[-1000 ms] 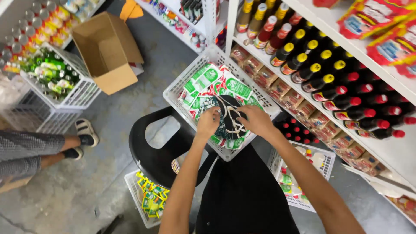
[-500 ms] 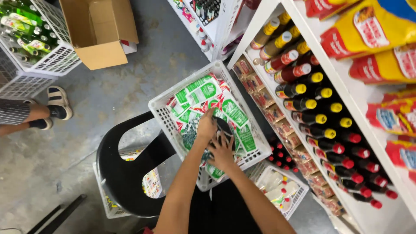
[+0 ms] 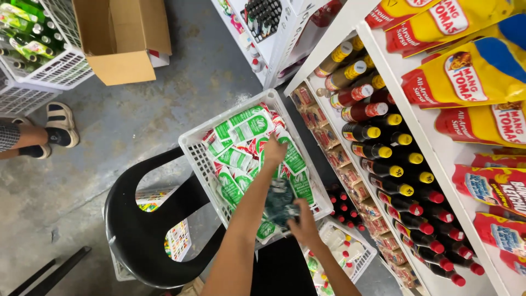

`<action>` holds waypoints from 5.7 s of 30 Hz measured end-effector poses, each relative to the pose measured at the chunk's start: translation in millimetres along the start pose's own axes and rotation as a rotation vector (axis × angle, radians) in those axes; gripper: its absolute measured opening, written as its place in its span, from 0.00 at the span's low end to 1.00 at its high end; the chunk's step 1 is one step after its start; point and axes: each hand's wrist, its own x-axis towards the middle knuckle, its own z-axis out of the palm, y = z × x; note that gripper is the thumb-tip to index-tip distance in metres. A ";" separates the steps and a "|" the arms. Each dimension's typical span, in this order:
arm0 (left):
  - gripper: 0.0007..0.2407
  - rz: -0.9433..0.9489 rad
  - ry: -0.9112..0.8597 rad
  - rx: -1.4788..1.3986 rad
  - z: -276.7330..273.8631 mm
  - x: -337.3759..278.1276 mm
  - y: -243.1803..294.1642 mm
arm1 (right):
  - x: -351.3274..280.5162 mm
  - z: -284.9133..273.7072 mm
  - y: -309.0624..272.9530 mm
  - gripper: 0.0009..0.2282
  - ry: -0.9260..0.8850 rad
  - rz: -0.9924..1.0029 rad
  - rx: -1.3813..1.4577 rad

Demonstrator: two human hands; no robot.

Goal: Restocking and organizing vinegar pouches and other condiments on grocery store shelves.

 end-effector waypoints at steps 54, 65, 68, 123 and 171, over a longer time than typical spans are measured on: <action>0.34 0.084 -0.070 -1.119 -171.2 -374.9 81.4 | -122.8 86.5 -96.6 0.16 0.848 -0.436 0.344; 0.31 0.164 -0.723 -1.157 -188.6 -372.0 83.5 | -131.7 52.7 -218.0 0.34 0.474 -0.642 -0.359; 0.32 0.050 -0.725 -1.132 -156.4 -342.4 20.6 | -122.6 41.1 -246.3 0.32 0.489 -0.566 -0.265; 0.25 0.823 -0.608 -0.433 -201.8 -442.0 51.5 | -242.2 -57.3 -352.7 0.16 0.125 -0.227 -0.114; 0.16 2.153 0.125 0.063 -141.0 -363.9 680.0 | -160.9 -470.1 -697.1 0.12 0.715 -0.205 -0.760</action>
